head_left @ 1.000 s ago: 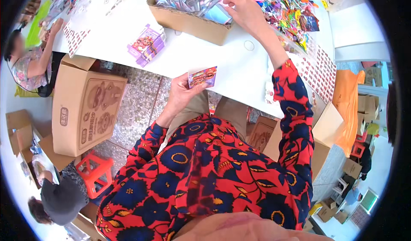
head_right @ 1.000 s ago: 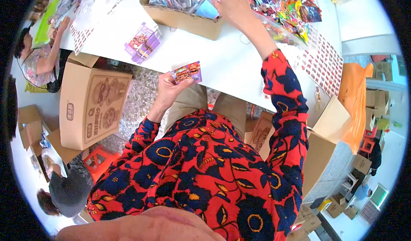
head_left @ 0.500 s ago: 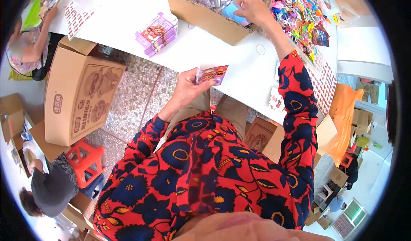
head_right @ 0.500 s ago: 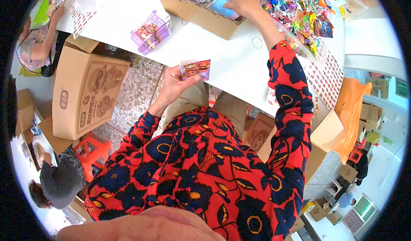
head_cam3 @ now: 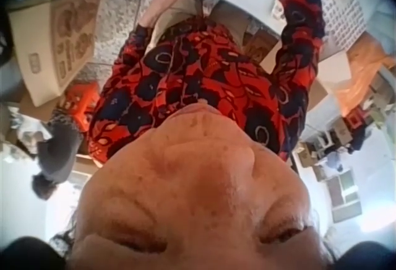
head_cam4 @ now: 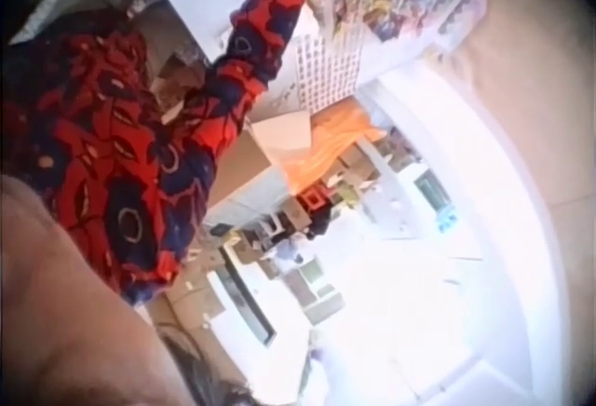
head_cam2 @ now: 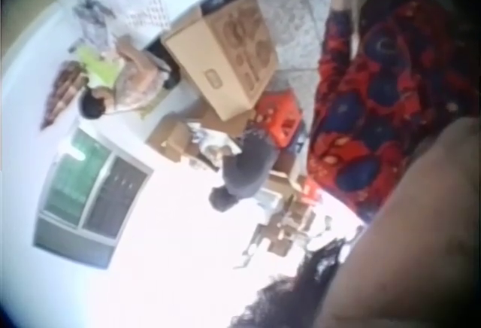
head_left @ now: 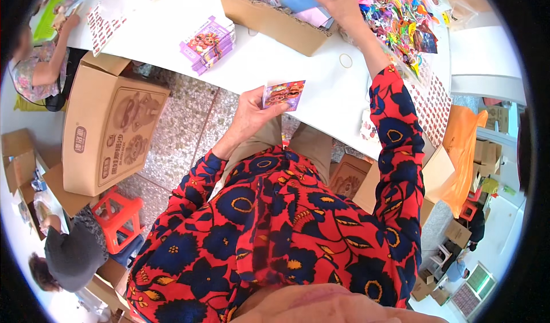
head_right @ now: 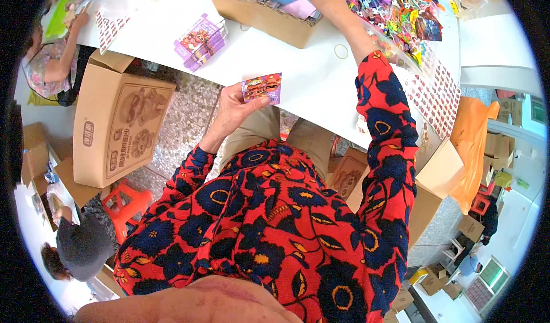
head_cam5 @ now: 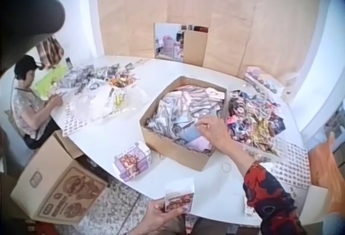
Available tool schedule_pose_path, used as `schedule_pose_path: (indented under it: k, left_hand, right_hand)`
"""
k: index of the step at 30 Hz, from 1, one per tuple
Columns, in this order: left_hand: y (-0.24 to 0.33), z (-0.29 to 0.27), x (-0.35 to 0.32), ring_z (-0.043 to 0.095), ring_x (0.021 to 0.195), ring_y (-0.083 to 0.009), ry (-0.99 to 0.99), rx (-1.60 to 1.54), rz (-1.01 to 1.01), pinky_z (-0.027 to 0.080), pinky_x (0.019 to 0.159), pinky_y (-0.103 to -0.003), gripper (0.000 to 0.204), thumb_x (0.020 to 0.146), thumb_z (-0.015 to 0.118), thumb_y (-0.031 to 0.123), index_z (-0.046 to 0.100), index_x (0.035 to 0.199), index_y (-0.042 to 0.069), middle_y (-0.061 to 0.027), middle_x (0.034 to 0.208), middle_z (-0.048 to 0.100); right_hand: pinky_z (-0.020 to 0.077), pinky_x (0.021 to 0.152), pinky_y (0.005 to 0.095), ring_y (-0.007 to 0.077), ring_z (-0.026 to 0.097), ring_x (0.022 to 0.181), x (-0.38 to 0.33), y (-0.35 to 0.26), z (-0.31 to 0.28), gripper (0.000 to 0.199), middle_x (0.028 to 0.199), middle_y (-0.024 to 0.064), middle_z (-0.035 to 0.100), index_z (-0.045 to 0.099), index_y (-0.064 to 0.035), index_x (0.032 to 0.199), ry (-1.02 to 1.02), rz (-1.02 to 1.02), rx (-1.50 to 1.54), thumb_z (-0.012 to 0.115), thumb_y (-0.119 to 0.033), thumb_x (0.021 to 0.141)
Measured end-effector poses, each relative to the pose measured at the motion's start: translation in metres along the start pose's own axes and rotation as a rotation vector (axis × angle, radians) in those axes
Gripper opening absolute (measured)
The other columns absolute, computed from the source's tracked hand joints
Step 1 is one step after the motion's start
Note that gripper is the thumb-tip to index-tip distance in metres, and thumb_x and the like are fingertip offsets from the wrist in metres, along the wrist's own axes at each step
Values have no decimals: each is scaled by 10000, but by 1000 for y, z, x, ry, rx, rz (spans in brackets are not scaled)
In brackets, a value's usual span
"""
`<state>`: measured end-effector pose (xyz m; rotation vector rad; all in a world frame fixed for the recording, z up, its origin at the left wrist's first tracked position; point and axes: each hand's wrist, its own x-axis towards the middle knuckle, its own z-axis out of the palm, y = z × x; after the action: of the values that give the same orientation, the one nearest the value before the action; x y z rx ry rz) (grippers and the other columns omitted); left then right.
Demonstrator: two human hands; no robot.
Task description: Packing and organizing small packaged consumer goods into cardboard boxes.
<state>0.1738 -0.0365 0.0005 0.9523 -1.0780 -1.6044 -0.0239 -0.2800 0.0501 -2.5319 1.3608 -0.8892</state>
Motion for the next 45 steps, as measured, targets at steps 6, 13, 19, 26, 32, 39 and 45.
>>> schedule_pose_path:
  k: [6,13,19,26,32,39,45]
  left_hand:
    - [3,4,-1,598,899,-97,-5,24,-14,495,825,-257,347,821,658,27,571,1148,-50,-72,1012,659]
    - [6,12,3,601,886,-94,-51,128,108,496,803,-242,343,810,667,19,578,1132,-58,-65,1004,661]
    - [4,28,1,579,802,-56,-71,176,116,491,705,-219,286,792,697,44,627,1056,-39,-40,929,671]
    - [7,33,-5,544,716,-31,-28,287,156,469,629,-219,235,753,726,68,660,962,-17,-17,799,673]
    - [11,40,-4,548,704,-47,-41,399,201,474,625,-239,258,733,738,71,659,965,-9,-33,793,675]
    - [16,43,-5,565,722,-53,-58,367,185,489,643,-250,272,734,746,89,656,971,-9,-40,801,680]
    - [10,39,-3,570,737,-52,-67,428,172,495,666,-249,275,741,739,78,654,989,-6,-41,818,681]
  right_hand:
    - [449,606,275,116,558,653,-16,-32,-60,140,719,50,621,642,-2,852,162,163,386,595,-132,832]
    - [472,692,262,142,592,738,-91,-101,-145,142,834,63,632,657,-42,976,27,110,691,597,-95,859]
    - [440,696,221,108,568,770,-120,-131,-156,115,850,55,621,633,5,955,-97,-32,290,575,4,855]
    - [469,644,308,226,591,727,-127,-139,-151,130,813,107,624,633,6,904,-22,-348,167,650,11,775]
    - [467,618,320,244,583,697,-134,-145,-145,134,774,88,620,641,-1,868,2,-349,89,664,17,737]
    - [484,628,319,229,591,733,-154,-140,-115,166,788,65,633,653,-23,853,96,-389,33,676,10,692]
    - [511,647,311,224,607,770,-166,-143,-101,195,833,65,649,659,-29,882,62,-340,76,672,8,691]
